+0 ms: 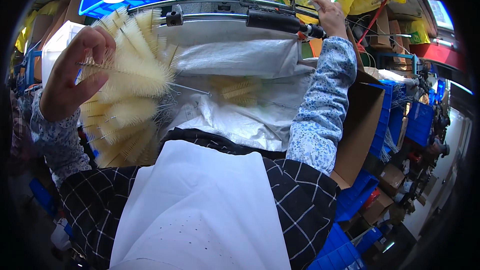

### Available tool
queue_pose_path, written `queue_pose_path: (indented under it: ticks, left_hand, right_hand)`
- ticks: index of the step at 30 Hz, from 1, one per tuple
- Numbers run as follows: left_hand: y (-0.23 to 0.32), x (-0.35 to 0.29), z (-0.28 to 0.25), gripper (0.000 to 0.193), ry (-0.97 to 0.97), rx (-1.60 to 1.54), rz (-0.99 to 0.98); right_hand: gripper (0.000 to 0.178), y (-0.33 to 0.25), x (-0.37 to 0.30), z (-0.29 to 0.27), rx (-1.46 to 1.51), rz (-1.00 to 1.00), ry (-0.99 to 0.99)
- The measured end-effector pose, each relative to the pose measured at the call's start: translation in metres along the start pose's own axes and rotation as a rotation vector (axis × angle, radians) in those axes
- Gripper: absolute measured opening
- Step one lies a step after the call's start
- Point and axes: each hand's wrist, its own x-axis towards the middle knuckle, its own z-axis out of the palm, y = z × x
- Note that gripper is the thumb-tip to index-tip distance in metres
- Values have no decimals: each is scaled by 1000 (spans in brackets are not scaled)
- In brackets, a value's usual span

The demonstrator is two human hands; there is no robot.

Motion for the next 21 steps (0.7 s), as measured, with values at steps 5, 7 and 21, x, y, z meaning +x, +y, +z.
queue_pose_path:
  ticks: [5, 7, 21]
  left_hand:
    - [3, 28, 14, 28, -53, -42, 108]
    - [2, 41, 30, 27, -35, -25, 139]
    - [-41, 20, 5, 44, -85, 706, -334]
  right_hand:
    - [47, -69, -90, -33, 403, -100, -245]
    - [44, -118, -84, -6, 474, -273, -389]
    - [29, -110, 4, 82, -285, -138, 490]
